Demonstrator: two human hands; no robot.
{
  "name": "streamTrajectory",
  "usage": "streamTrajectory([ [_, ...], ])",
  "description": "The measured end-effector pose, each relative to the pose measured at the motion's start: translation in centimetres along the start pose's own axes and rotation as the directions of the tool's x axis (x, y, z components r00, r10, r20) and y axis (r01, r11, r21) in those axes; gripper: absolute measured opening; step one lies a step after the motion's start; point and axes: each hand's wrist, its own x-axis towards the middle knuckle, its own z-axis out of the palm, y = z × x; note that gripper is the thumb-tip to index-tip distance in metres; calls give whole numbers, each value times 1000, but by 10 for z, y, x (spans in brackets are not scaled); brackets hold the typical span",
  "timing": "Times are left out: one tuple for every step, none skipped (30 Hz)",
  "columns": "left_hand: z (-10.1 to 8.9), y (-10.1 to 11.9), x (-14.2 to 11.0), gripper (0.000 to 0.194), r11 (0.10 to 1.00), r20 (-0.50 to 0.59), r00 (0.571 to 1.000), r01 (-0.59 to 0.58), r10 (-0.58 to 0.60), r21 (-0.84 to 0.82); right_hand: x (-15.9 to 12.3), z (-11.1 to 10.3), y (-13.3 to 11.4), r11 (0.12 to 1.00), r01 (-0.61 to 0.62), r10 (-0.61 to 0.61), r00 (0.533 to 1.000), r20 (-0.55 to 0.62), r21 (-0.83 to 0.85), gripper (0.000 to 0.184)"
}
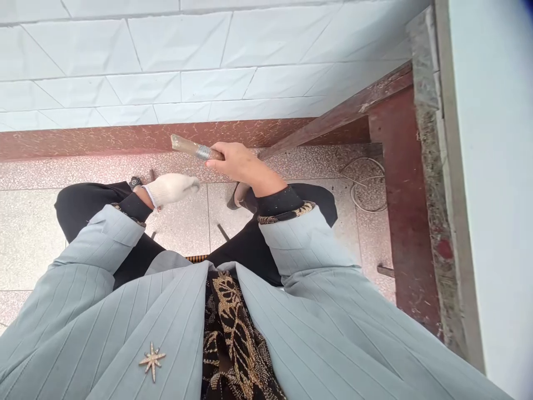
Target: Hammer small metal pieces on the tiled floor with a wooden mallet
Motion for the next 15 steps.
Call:
streamTrajectory([
  [3,3,-3,38,1000,0,1000,6,-6,16,2,6,-1,999,-34,34,999,-2,-32,18],
  [6,6,-6,39,999,1,1000,15,-15,42,3,13,-2,996,-56,56,998,9,-63,20],
  [8,7,-8,40,997,2,1000,20,-20,79,5,18,-3,993,-68,71,997,27,-95,22],
  [10,7,-9,40,993,3,1000,22,-23,118,5,24,-5,989,-76,83,995,48,-126,23],
  [11,6,-9,40,987,8,1000,23,-25,159,6,28,-6,984,-82,94,993,71,-158,25],
  [12,5,-9,38,980,11,1000,22,-25,199,6,32,-8,978,-83,101,991,90,-189,26],
  [11,4,-9,37,971,8,1000,17,-20,238,6,35,-10,972,-80,106,988,111,-220,26],
  [11,4,-9,36,962,0,1000,11,-12,273,6,38,-11,966,-69,104,986,132,-249,27],
  [9,4,-10,35,953,-4,1000,4,-3,302,5,40,-13,959,-50,98,982,162,-278,26],
  [7,5,-10,34,947,-6,1000,-2,4,322,4,41,-15,951,-25,93,973,209,-308,24],
  [4,6,-11,32,943,-4,1000,-10,13,333,3,42,-16,943,10,88,957,278,-333,21],
  [1,6,-12,30,942,6,1000,-25,24,336,2,42,-17,937,52,82,928,363,-346,17],
  [-2,6,-13,28,942,23,999,-42,37,334,1,42,-18,936,99,71,887,456,-338,13],
  [-5,6,-14,25,942,39,998,-59,49,329,-1,41,-18,941,145,48,835,547,-304,9],
  [-7,4,-15,23,944,53,997,-74,60,321,-2,39,-18,951,185,11,778,628,-246,5],
])
